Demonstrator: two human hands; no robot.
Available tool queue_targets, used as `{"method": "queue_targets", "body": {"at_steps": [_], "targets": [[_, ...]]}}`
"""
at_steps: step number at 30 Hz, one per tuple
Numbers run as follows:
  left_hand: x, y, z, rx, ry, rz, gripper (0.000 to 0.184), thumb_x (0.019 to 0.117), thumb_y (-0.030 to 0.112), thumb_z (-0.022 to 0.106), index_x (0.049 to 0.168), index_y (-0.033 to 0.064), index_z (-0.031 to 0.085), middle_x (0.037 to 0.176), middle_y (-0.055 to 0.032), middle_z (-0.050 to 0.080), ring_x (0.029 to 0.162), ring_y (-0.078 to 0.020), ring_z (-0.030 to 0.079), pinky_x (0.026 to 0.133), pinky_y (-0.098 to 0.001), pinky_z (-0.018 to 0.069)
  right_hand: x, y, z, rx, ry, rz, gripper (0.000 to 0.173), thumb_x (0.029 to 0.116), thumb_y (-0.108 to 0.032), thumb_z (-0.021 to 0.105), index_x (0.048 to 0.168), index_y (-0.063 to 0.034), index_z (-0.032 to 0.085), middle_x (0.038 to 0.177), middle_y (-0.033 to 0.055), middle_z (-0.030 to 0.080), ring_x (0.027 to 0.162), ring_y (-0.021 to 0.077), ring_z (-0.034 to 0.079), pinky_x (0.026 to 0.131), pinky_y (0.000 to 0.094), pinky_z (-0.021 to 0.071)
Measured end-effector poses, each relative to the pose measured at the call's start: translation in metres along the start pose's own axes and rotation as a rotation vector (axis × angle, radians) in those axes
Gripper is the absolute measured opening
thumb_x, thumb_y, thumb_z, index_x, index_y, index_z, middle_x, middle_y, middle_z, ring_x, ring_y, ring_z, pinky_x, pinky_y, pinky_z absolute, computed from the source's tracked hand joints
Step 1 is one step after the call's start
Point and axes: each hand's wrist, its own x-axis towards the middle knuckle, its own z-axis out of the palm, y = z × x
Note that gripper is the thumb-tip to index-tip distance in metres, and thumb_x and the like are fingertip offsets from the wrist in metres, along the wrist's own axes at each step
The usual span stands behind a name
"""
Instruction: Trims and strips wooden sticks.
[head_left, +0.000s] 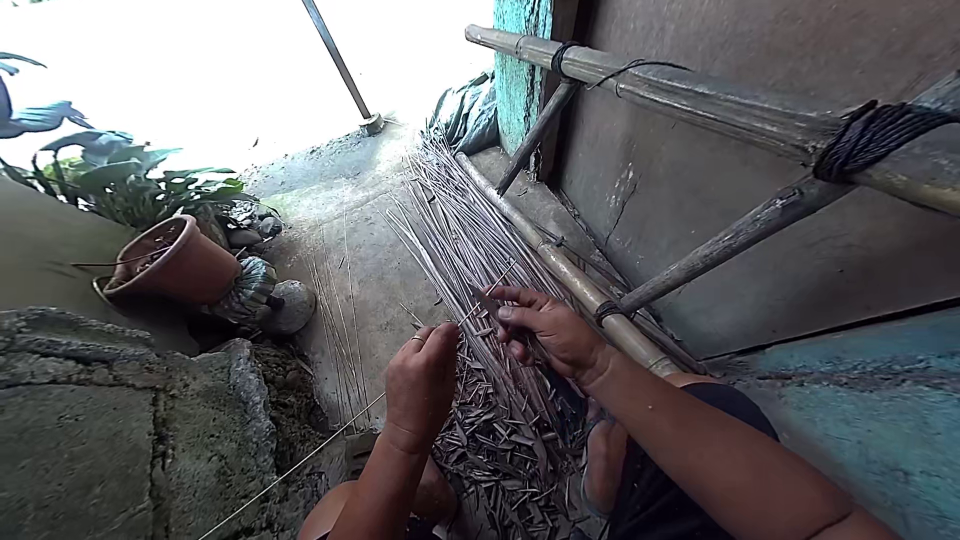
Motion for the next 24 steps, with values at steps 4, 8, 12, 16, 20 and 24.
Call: {"method": "queue_targets", "body": {"at_steps": [4,8,12,16,20,24], "targets": [[0.005,0.003,0.0,0.006,0.004,0.016,0.026,0.1029,0.019,0.054,0.1,0.009,0.077,0.081,-0.0063,0.071,0.068,-0.0177,0.068,0.06,-0.0319,0.0549,0.001,-0.01,-0.007,-0.033,0.043,-0.027,0.035,0.1056,-0.007,0.048,0.139,-0.0026,0.058,0.077,0.0085,0.066,0.051,0.0107,0.059,0.046,0.0233,0.0512],[0.001,-0.006,-0.008,0.029,0.018,-0.041,0.027,0.1027,0.02,0.053,0.1,0.0092,0.078,0.084,-0.0065,0.073,0.07,-0.0176,0.069,0.061,-0.0333,0.0563,0.014,-0.035,-0.034,0.078,0.406,-0.181,0.032,0.1097,-0.013,0.042,0.138,-0.0063,0.055,0.076,0.0039,0.061,0.05,0.007,0.053,0.046,0.02,0.0473],[-0.002,-0.01,-0.01,0.066,0.025,-0.042,0.028,0.1035,0.022,0.052,0.102,0.0086,0.077,0.084,-0.0076,0.072,0.068,-0.0194,0.069,0.058,-0.0343,0.0556,0.011,-0.039,-0.029,0.069,0.401,-0.255,0.033,0.1114,-0.016,0.038,0.141,-0.0109,0.052,0.077,0.0058,0.063,0.051,0.01,0.057,0.046,0.0226,0.0507],[-0.002,-0.003,-0.007,0.079,0.007,-0.025,0.028,0.1039,0.021,0.051,0.102,0.0081,0.076,0.081,-0.008,0.071,0.066,-0.0204,0.068,0.057,-0.035,0.0548,-0.004,-0.003,0.009,-0.007,0.069,-0.031,0.036,0.1076,-0.01,0.044,0.141,-0.0008,0.052,0.081,0.0066,0.066,0.056,0.0112,0.061,0.05,0.0244,0.0533],[0.0,0.002,-0.003,0.072,-0.011,-0.01,0.028,0.1033,0.02,0.051,0.101,0.0078,0.076,0.079,-0.0076,0.07,0.066,-0.0204,0.068,0.057,-0.0347,0.0547,-0.004,0.015,0.017,-0.005,-0.019,0.015,0.036,0.106,-0.009,0.049,0.141,-0.0014,0.054,0.082,0.0075,0.067,0.056,0.0117,0.061,0.05,0.025,0.0532],[0.0,0.001,-0.004,0.067,-0.04,-0.022,0.029,0.1045,0.022,0.05,0.1,0.0083,0.075,0.081,-0.0077,0.071,0.066,-0.0204,0.069,0.057,-0.0353,0.0551,0.004,-0.012,-0.007,0.091,0.217,-0.092,0.032,0.1084,-0.01,0.044,0.136,-0.0015,0.057,0.078,0.0073,0.065,0.052,0.0098,0.058,0.047,0.0226,0.0516]]}}
